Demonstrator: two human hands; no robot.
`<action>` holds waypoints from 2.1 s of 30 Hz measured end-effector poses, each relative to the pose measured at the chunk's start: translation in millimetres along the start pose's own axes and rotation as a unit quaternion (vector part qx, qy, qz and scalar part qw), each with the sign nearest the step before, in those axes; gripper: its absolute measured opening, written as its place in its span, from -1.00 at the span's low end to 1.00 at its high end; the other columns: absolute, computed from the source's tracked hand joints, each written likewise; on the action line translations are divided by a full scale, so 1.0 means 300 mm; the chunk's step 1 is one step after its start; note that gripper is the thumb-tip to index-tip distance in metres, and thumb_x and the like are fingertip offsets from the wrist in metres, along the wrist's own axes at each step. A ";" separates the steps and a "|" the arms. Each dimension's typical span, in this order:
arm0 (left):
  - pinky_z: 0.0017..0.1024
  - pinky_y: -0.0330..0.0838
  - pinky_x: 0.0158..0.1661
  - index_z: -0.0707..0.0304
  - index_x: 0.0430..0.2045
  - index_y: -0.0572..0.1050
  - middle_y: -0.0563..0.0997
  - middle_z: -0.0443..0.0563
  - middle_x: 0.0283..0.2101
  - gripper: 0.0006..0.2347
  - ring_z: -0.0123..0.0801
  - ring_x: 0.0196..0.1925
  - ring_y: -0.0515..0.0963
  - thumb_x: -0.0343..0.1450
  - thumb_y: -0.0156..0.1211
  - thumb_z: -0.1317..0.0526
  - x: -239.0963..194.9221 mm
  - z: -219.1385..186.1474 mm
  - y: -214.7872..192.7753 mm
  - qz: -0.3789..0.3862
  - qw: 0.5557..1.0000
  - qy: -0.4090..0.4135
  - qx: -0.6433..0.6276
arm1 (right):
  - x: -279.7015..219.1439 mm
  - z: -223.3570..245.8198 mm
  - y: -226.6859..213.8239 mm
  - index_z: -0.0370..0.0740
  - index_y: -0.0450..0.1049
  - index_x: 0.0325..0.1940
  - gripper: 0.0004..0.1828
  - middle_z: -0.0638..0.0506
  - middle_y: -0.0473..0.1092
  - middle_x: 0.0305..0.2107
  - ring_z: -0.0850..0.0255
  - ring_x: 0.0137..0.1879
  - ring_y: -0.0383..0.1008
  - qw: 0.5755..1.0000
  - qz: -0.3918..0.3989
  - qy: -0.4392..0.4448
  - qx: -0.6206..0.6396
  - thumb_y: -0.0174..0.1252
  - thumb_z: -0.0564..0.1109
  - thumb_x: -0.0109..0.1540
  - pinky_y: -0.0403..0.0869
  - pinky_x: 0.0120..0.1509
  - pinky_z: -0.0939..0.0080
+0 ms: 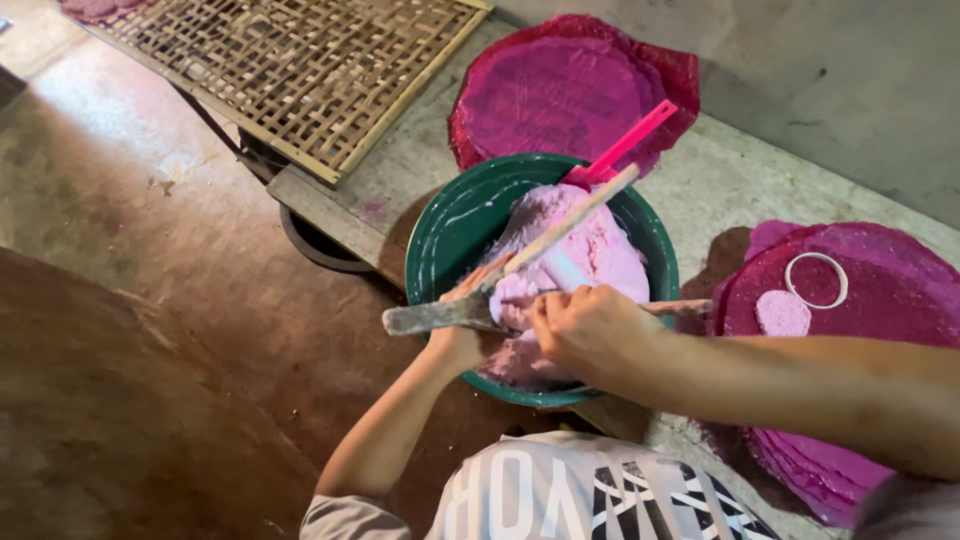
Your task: The person scoops pink dough from a green bucket using a wooden stick, then uses a handheld press to form circular discs on a pink mat. The discs are arranged in rows on the mat as the process repeats.
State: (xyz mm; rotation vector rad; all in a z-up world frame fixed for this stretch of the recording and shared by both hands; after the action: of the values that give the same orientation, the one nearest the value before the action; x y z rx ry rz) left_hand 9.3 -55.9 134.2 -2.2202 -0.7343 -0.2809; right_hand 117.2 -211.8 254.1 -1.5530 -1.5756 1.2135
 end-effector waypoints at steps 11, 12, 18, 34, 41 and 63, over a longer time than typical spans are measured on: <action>-0.10 0.51 0.02 0.25 0.10 0.46 0.30 0.31 0.32 -0.45 0.15 0.15 0.50 0.20 0.43 0.16 0.059 0.014 -0.031 -0.174 0.971 0.017 0.165 | -0.059 -0.066 0.081 -0.12 0.28 0.51 -0.30 -0.12 0.49 -0.37 0.15 -0.33 0.47 0.805 -0.257 0.178 0.505 -0.01 -0.41 0.27 0.49 -0.18 0.16; -0.10 0.51 0.02 0.26 0.09 0.46 0.28 0.32 0.33 -0.46 0.16 0.15 0.49 0.21 0.43 0.16 0.071 0.016 -0.027 -0.177 0.970 0.012 0.167 | -0.026 -0.015 0.177 -0.06 0.22 0.52 -0.22 -0.14 0.45 -0.40 0.13 -0.40 0.41 0.777 -0.197 0.219 0.556 0.00 -0.43 0.20 0.46 -0.24 0.14; -0.05 0.52 0.01 0.29 0.04 0.48 0.15 0.41 0.41 -0.51 0.22 0.17 0.45 0.22 0.43 0.18 0.126 0.076 -0.072 -0.227 0.952 -0.055 0.196 | -0.082 0.076 0.365 -0.25 0.27 0.48 -0.36 -0.16 0.50 -0.30 0.24 -0.28 0.48 0.766 -0.268 0.090 0.577 0.04 -0.38 0.27 0.50 -0.14 0.10; -0.19 0.56 -0.21 0.20 0.29 0.34 0.24 0.36 0.45 -0.43 0.18 0.06 0.59 0.37 0.23 0.02 0.119 0.236 -0.028 -0.231 0.922 0.091 0.298 | -0.137 -0.077 0.400 -0.07 0.50 0.24 -0.55 -0.06 0.66 -0.22 0.26 -0.34 0.49 0.737 -0.077 0.253 0.622 0.16 -0.20 0.25 0.53 -0.18 0.21; -0.30 0.52 -0.30 0.23 0.40 0.22 0.55 0.16 -0.08 -0.23 -0.10 -0.22 0.65 0.32 0.30 -0.15 0.083 0.182 0.070 -0.021 0.985 0.002 0.172 | 0.012 -0.248 0.163 -0.13 0.60 0.07 -0.62 -0.16 0.59 -0.15 0.00 -0.09 0.59 0.866 0.037 0.095 0.489 0.08 0.02 0.25 0.50 -0.03 0.06; -0.34 0.49 -0.01 0.20 0.25 0.37 0.61 0.11 0.00 -0.37 -0.22 -0.04 0.61 0.21 0.41 0.27 0.003 0.051 0.023 0.040 0.993 -0.026 -0.109 | 0.019 0.033 0.108 -0.29 0.46 -0.24 -0.49 -0.02 0.42 -0.45 0.14 -0.40 0.52 0.999 -0.015 0.016 0.038 0.23 0.24 0.12 0.47 -0.48 0.20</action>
State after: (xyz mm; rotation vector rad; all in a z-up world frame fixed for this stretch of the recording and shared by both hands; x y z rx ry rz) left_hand 13.7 -48.0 120.0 -2.4649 -0.6674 -0.2761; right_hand 121.2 -211.6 219.8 -1.4881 -1.5097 1.2125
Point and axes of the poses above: each hand's wrist, its own x-axis towards the middle knuckle, its own y-axis out of the palm, z = x × y, the point moved 1 cm from there along x, towards the middle knuckle
